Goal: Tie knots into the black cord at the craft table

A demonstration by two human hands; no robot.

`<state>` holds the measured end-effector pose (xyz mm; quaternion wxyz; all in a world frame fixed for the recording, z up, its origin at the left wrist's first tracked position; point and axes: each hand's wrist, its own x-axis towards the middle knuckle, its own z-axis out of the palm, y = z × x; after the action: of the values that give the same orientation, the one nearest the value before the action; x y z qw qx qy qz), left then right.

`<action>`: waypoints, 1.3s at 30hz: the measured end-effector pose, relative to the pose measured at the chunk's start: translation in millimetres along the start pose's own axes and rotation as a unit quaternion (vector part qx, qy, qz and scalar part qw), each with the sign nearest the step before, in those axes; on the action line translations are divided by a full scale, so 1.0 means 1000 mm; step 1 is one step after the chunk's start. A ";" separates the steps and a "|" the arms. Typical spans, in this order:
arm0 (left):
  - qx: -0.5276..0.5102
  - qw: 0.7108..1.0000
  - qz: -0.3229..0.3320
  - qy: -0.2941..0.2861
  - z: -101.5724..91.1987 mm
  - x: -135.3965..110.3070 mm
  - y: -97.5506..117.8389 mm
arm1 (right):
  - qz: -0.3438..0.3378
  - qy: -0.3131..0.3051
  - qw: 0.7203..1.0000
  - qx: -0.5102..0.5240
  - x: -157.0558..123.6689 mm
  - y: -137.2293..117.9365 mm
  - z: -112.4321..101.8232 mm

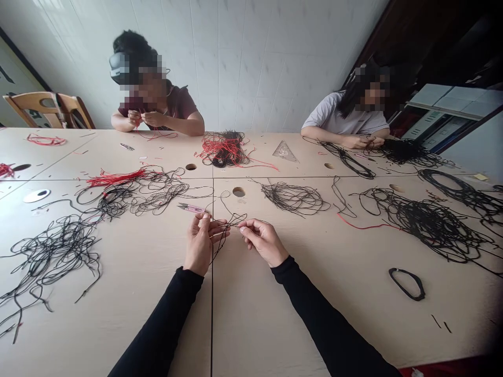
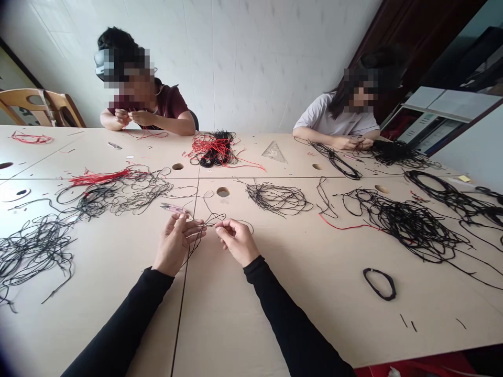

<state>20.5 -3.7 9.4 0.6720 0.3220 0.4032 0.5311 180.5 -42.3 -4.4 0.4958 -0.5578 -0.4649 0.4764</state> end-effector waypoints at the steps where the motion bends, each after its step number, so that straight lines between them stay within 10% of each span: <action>1: -0.005 1.000 0.003 0.008 0.000 0.001 0.000 | 0.000 0.005 1.000 -0.001 0.001 0.000 0.000; 22: 0.005 0.987 -0.112 -0.119 0.007 -0.007 -0.004 | -0.103 0.021 0.993 -0.043 0.000 -0.001 0.003; 39: 0.039 0.991 -0.082 -0.098 0.010 -0.011 -0.001 | -0.081 0.019 0.996 -0.021 0.001 0.000 0.005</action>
<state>28.3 -15.0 15.0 0.7366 0.3646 0.3804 0.4240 175.1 -41.2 -4.8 0.5302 -0.5372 -0.5088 0.4140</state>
